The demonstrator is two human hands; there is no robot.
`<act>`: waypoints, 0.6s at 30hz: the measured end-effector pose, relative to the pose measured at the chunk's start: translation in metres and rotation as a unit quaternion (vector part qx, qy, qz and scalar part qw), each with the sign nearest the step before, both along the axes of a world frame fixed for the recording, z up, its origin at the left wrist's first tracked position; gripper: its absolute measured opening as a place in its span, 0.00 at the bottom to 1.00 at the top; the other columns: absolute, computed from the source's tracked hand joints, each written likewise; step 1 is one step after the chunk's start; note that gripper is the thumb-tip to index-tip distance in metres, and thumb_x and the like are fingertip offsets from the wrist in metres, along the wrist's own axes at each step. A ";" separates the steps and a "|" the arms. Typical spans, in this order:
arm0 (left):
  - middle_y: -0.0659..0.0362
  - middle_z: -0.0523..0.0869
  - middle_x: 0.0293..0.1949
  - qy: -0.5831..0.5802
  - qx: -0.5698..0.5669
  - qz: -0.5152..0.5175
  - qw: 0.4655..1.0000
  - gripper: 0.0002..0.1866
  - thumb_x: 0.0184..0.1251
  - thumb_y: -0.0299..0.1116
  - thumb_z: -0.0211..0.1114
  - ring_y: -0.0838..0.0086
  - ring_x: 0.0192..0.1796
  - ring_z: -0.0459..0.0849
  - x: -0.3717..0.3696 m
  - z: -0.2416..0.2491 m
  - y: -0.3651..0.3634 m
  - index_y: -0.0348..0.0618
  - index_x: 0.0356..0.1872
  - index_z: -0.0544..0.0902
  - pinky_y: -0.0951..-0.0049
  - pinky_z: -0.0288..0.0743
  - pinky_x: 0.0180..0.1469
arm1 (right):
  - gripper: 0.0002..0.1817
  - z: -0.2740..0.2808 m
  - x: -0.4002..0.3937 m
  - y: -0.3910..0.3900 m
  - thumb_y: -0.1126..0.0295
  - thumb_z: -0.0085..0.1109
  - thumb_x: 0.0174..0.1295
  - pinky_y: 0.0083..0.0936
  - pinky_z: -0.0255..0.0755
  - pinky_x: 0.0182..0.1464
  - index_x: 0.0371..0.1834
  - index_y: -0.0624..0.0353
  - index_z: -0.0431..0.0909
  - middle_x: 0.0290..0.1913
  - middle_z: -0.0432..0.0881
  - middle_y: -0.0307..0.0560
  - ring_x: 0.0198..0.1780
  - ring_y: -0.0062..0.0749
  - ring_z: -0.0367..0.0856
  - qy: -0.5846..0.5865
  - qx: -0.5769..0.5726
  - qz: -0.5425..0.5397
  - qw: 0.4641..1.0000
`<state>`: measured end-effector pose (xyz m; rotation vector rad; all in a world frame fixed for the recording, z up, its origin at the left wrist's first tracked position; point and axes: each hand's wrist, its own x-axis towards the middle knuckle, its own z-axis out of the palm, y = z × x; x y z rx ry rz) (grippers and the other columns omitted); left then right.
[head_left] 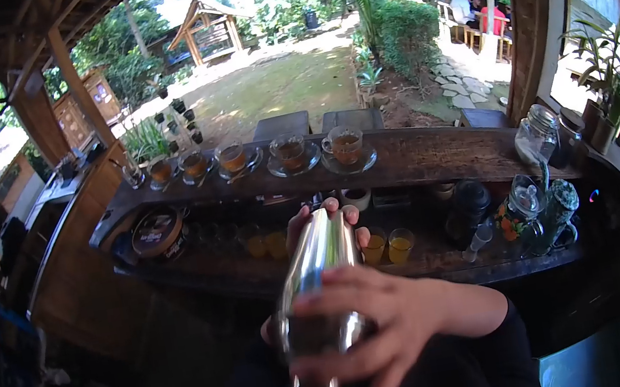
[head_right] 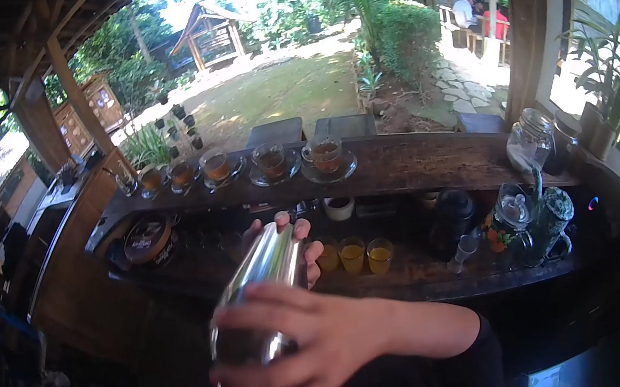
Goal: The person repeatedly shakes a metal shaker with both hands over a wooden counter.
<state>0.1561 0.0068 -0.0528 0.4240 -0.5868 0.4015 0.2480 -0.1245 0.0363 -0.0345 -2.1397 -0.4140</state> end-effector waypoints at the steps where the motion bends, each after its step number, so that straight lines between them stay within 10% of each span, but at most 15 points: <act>1: 0.54 0.68 0.50 -0.044 0.071 0.017 0.996 0.20 0.71 0.52 0.48 0.55 0.49 0.72 0.001 0.010 -0.009 0.49 0.52 0.69 0.53 0.77 0.45 | 0.28 -0.001 0.001 -0.012 0.65 0.62 0.49 0.51 0.66 0.57 0.54 0.26 0.69 0.60 0.72 0.35 0.61 0.57 0.69 -0.021 0.014 0.009 1.000; 5: 0.56 0.77 0.49 0.146 -0.214 0.107 0.960 0.17 0.69 0.46 0.53 0.54 0.51 0.76 0.012 -0.039 -0.021 0.48 0.51 0.74 0.54 0.74 0.55 | 0.29 -0.021 0.035 0.021 0.66 0.68 0.50 0.59 0.65 0.55 0.56 0.30 0.71 0.58 0.73 0.47 0.60 0.58 0.69 0.014 -0.096 0.031 0.995; 9: 0.60 0.78 0.52 0.085 -0.135 0.236 0.959 0.21 0.67 0.47 0.57 0.69 0.53 0.79 0.037 -0.063 -0.045 0.50 0.57 0.73 0.63 0.75 0.57 | 0.40 -0.040 0.057 0.037 0.67 0.78 0.40 0.61 0.62 0.58 0.60 0.42 0.66 0.58 0.70 0.51 0.60 0.60 0.69 0.122 -0.230 0.056 0.964; 10: 0.58 0.78 0.53 -0.052 -0.193 -0.092 0.976 0.20 0.69 0.48 0.54 0.66 0.53 0.79 0.048 -0.102 -0.029 0.50 0.57 0.73 0.62 0.76 0.55 | 0.31 -0.034 0.049 0.024 0.66 0.73 0.45 0.55 0.64 0.60 0.56 0.39 0.72 0.59 0.71 0.51 0.61 0.58 0.68 0.098 -0.187 0.097 0.972; 14: 0.50 0.75 0.42 0.010 -0.021 0.144 0.989 0.20 0.70 0.52 0.48 0.52 0.45 0.80 0.013 -0.019 -0.048 0.49 0.48 0.75 0.54 0.78 0.48 | 0.27 -0.003 0.033 -0.014 0.67 0.71 0.41 0.53 0.68 0.55 0.49 0.32 0.77 0.58 0.73 0.44 0.59 0.58 0.69 -0.064 -0.075 0.128 0.987; 17: 0.52 0.78 0.48 0.089 -0.254 0.212 0.939 0.21 0.70 0.49 0.49 0.56 0.48 0.81 0.001 -0.013 -0.090 0.46 0.52 0.74 0.59 0.79 0.48 | 0.32 -0.039 0.045 0.026 0.58 0.76 0.41 0.54 0.63 0.59 0.53 0.38 0.75 0.59 0.71 0.51 0.59 0.62 0.69 0.002 -0.155 0.121 0.980; 18: 0.54 0.79 0.51 -0.219 -0.151 0.004 0.964 0.20 0.70 0.46 0.50 0.61 0.51 0.81 0.038 -0.061 -0.062 0.46 0.55 0.74 0.59 0.78 0.51 | 0.37 -0.061 0.049 0.051 0.60 0.79 0.37 0.48 0.67 0.57 0.54 0.46 0.73 0.59 0.70 0.57 0.59 0.58 0.71 0.052 -0.196 0.087 0.975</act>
